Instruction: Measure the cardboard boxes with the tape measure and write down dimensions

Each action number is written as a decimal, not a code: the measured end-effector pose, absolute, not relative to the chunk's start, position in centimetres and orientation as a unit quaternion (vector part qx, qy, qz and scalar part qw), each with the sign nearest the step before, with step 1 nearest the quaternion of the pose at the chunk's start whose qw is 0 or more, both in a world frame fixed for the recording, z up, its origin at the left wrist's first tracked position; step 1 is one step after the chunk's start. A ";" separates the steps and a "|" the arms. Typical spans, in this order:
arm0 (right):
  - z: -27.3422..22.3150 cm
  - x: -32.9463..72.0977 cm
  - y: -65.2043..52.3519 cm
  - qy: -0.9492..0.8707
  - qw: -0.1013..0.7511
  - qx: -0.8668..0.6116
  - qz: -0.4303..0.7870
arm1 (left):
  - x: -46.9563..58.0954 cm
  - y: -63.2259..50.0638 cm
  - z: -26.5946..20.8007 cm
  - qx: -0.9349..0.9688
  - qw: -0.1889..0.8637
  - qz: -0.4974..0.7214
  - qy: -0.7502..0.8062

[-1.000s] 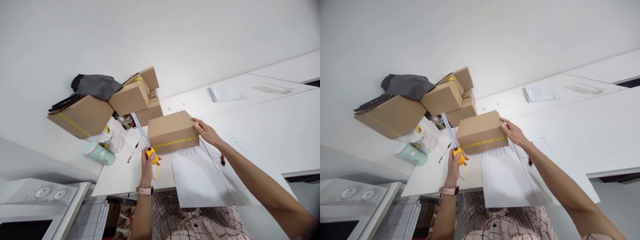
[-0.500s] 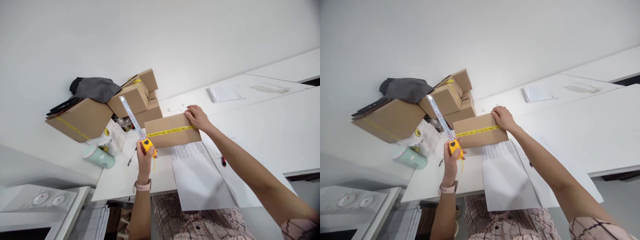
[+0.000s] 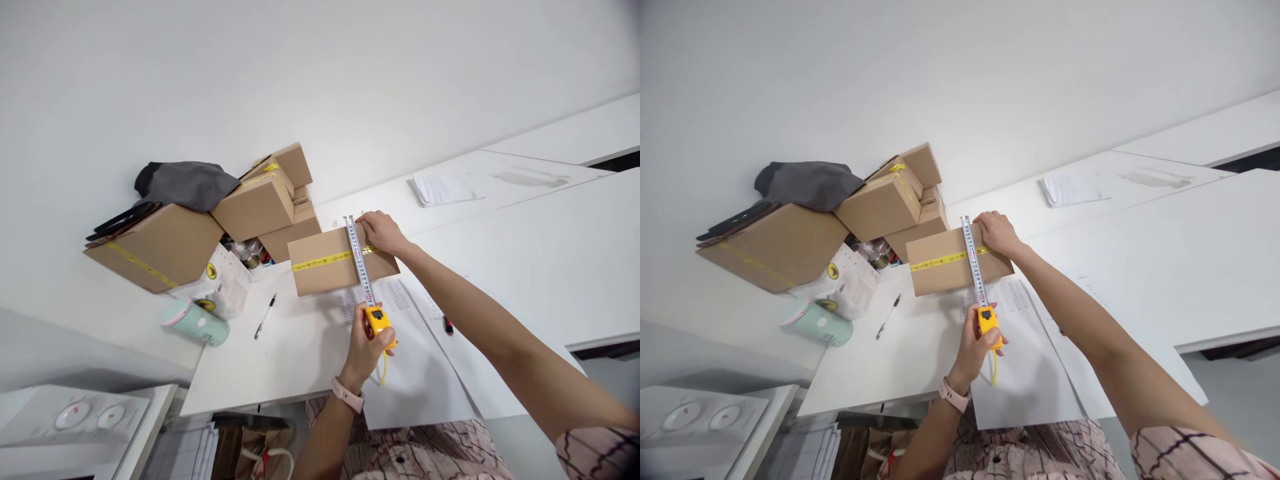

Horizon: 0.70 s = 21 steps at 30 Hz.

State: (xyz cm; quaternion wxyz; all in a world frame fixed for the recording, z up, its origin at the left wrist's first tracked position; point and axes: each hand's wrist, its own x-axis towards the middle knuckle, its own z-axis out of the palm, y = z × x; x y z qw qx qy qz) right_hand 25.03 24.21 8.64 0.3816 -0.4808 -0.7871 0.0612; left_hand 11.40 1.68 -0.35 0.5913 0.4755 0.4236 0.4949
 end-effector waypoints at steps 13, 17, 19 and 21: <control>9.2 24.2 23.6 -0.782 0.361 -0.504 0.068 | 12.4 1.1 -1.5 0.439 0.624 0.503 0.405; 9.6 23.5 23.2 -0.759 0.371 -0.528 0.083 | 12.4 1.1 -1.7 0.438 0.625 0.501 0.408; 9.6 23.2 23.2 -0.749 0.378 -0.539 0.076 | 12.5 1.1 -1.9 0.436 0.625 0.498 0.413; 9.5 22.8 23.1 -0.743 0.381 -0.546 0.069 | 12.6 1.0 -2.0 0.435 0.625 0.495 0.419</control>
